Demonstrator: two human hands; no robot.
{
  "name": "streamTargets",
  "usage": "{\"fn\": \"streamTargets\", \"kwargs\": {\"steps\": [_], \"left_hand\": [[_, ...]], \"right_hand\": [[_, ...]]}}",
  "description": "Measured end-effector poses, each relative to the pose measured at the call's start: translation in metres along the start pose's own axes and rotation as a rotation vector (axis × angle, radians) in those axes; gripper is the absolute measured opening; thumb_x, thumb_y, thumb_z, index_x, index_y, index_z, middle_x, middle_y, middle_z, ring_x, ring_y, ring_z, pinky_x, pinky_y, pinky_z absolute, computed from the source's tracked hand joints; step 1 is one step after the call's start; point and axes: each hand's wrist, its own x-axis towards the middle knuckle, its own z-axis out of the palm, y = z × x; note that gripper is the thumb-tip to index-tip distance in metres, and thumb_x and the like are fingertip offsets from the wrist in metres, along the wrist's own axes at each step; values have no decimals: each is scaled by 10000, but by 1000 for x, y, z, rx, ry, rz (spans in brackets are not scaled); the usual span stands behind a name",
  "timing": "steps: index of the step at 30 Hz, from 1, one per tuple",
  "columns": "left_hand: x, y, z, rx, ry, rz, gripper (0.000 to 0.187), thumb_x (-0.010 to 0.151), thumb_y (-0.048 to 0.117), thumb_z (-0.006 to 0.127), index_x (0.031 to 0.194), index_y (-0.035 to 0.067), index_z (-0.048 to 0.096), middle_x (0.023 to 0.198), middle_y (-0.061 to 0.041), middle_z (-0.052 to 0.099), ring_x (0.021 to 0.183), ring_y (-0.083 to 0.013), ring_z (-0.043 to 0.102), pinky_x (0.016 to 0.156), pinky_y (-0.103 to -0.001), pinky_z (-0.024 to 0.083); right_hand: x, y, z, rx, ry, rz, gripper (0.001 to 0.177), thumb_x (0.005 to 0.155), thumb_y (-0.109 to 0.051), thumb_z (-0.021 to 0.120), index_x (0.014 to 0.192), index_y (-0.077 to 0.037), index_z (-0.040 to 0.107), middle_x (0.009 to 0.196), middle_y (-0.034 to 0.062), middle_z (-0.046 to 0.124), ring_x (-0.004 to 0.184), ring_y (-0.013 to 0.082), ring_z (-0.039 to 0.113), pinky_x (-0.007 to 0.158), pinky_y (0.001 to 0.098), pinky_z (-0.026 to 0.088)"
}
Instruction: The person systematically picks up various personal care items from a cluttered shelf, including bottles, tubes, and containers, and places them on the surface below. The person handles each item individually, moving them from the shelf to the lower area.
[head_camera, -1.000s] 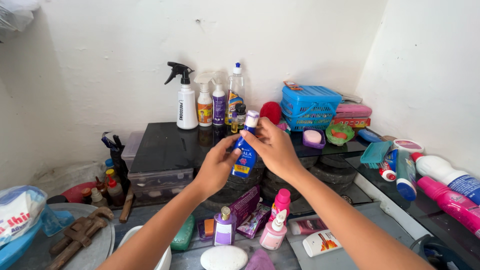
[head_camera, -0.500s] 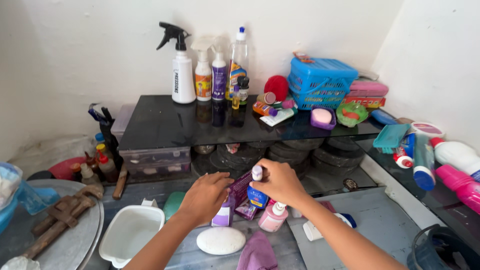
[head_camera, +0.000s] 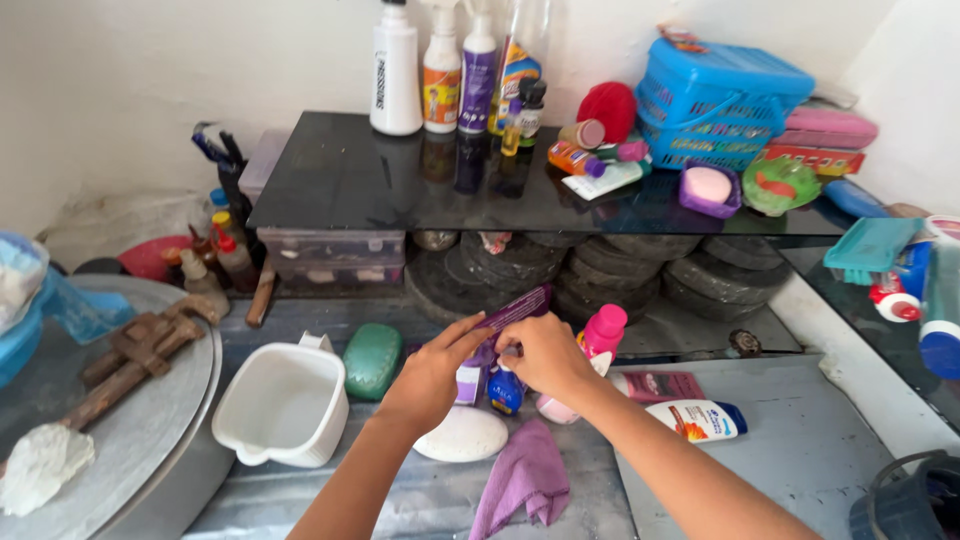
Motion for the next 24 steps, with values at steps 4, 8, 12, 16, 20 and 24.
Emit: {"fn": "streamTargets", "kwargs": {"steps": [4, 8, 12, 16, 20, 24], "left_hand": [[-7, 0, 5, 21, 34, 6, 775, 739, -186, 505, 1416, 189, 554, 1577, -7, 444, 1207, -417, 600, 1008, -466, 516], [-9, 0, 6, 29, 37, -4, 763, 754, -179, 525, 1421, 191, 543, 1589, -4, 424, 1210, -417, 602, 1002, -472, 510], [-11, -2, 8, 54, 42, 28, 787, 738, -177, 532, 1437, 184, 521, 1600, -16, 408, 1233, -394, 601, 1048, -479, 478], [-19, -3, 14, -41, 89, 23, 738, 807, -151, 499, 1459, 196, 525, 1620, -24, 401, 1349, -387, 504, 1060, -449, 485], [-18, -6, 18, -82, 87, 84, 551, 950, -16, 520, 1473, 158, 495, 1628, -84, 373, 1457, -403, 381, 1089, -471, 431], [-15, -9, 10, -2, 70, 115, 481, 1013, 90, 560, 1486, 150, 500, 1580, -166, 389, 1455, -413, 367, 1166, -515, 321]], "right_hand": [[-3, -1, 0, -25, 4, 24, 177, 734, -120, 821, 908, -91, 805, 776, 141, 762, 740, 278, 764, 718, 379, 600], [-10, -1, 0, -26, 33, 15, 188, 743, -147, 835, 923, -103, 804, 752, 135, 757, 702, 246, 763, 696, 369, 603], [-17, 0, 2, -25, 30, -23, 197, 758, -147, 827, 946, -102, 794, 779, 129, 765, 703, 236, 766, 684, 373, 602], [-19, 0, -1, -52, -13, -47, 254, 757, -135, 791, 1010, -113, 790, 890, 138, 769, 780, 260, 761, 719, 397, 597], [-24, -2, -10, -50, 3, -185, 253, 779, -141, 750, 1026, -94, 780, 1052, 96, 782, 937, 308, 732, 793, 422, 579], [-26, -12, -21, -69, 17, -152, 243, 798, -152, 733, 1031, -121, 795, 1124, 75, 767, 996, 310, 720, 833, 409, 578]]}}
